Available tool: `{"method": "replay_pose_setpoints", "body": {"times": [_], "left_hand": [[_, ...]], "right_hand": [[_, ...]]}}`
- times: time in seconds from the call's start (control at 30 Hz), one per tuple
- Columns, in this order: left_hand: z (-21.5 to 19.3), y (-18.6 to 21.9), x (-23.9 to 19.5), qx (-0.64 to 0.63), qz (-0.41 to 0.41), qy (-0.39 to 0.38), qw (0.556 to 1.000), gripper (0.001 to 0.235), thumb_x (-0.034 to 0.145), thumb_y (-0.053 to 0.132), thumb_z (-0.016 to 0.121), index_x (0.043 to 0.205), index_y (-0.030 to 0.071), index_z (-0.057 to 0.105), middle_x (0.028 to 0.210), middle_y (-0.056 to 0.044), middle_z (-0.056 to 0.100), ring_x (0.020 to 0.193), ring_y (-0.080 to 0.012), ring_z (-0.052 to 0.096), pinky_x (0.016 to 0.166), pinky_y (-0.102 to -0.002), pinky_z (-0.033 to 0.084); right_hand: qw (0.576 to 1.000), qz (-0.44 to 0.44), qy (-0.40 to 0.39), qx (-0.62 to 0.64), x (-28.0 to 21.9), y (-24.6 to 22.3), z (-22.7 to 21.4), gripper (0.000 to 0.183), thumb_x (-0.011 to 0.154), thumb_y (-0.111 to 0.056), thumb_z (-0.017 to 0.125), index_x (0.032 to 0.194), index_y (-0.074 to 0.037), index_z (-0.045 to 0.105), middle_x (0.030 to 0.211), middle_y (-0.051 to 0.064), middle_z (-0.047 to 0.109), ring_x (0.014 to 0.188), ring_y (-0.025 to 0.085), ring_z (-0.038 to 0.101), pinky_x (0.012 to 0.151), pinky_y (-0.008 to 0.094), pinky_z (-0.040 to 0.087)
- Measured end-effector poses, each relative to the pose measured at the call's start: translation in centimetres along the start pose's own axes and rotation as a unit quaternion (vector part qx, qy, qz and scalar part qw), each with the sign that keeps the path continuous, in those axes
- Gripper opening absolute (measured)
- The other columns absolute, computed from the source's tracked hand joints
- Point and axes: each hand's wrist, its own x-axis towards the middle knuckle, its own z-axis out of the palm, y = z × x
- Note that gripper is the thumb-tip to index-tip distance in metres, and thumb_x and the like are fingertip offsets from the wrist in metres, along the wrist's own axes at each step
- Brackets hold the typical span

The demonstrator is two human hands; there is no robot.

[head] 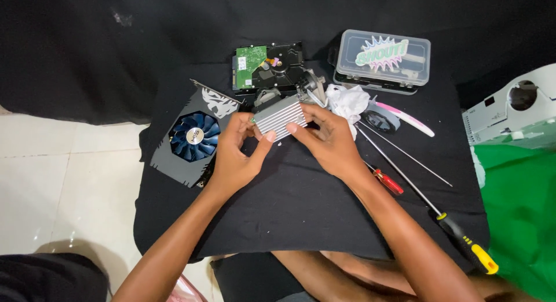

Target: The person cleans a green circuit board with a white cloth, wiping the surface thoroughly. They then place a metal heatsink onto the board and use a screwdriver to secure it in place.

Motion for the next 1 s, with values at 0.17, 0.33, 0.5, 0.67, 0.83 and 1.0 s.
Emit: {"method": "replay_pose_setpoints", "body": {"times": [0.17,0.33,0.5,0.67,0.83,1.0], "left_hand": [[-0.1,0.3,0.1,0.006,0.008,0.001,1.000,0.026,0.096,0.017,0.074,0.105,0.003,0.054,0.079,-0.014,0.062,0.084,-0.0210,0.069,0.081,-0.041,0.056],[-0.1,1.5,0.1,0.004,0.002,-0.003,1.000,0.038,0.088,0.019,0.083,0.106,0.003,0.053,0.082,-0.015,0.064,0.088,-0.0209,0.069,0.085,-0.043,0.056],[0.1,1.5,0.2,0.009,-0.020,0.004,1.000,0.040,0.089,0.021,0.084,0.106,0.003,0.052,0.086,-0.015,0.064,0.086,-0.0209,0.067,0.086,-0.044,0.054],[0.2,1.8,0.2,0.001,-0.022,0.007,1.000,0.040,0.090,0.021,0.083,0.107,0.003,0.052,0.087,-0.016,0.065,0.088,-0.0218,0.068,0.085,-0.043,0.054],[0.2,2.0,0.4,-0.010,-0.012,0.006,1.000,0.035,0.092,0.019,0.080,0.105,0.003,0.051,0.085,-0.015,0.064,0.087,-0.0196,0.066,0.084,-0.041,0.055],[0.2,1.5,0.3,-0.002,-0.006,0.007,1.000,0.034,0.093,0.020,0.078,0.107,0.003,0.053,0.086,-0.019,0.065,0.086,-0.0222,0.067,0.082,-0.043,0.055]], "right_hand": [[1.000,0.007,0.014,-0.001,-0.1,-0.9,0.4,0.035,0.094,-0.007,0.076,0.127,0.003,0.069,0.093,0.011,0.069,0.099,0.015,0.062,0.080,0.034,0.062],[1.000,0.009,0.026,0.006,-0.3,-0.9,0.6,0.034,0.093,-0.007,0.078,0.125,0.003,0.069,0.091,0.010,0.069,0.098,0.014,0.062,0.078,0.032,0.063],[0.999,0.013,0.037,0.009,-0.4,-0.6,0.7,0.036,0.091,-0.008,0.080,0.125,0.002,0.070,0.092,0.011,0.070,0.097,0.014,0.062,0.076,0.032,0.063],[0.999,0.014,0.040,0.011,-0.4,-0.5,0.7,0.036,0.091,-0.007,0.080,0.124,0.003,0.070,0.092,0.011,0.070,0.098,0.014,0.062,0.076,0.032,0.063],[0.999,0.013,0.045,0.012,-0.4,-0.4,0.8,0.038,0.090,-0.007,0.080,0.124,0.004,0.069,0.094,0.013,0.071,0.097,0.015,0.062,0.075,0.032,0.063],[0.999,0.011,0.047,0.005,-0.5,-0.9,1.0,0.037,0.091,-0.007,0.080,0.124,0.004,0.069,0.095,0.014,0.072,0.097,0.014,0.063,0.074,0.031,0.063]]}}
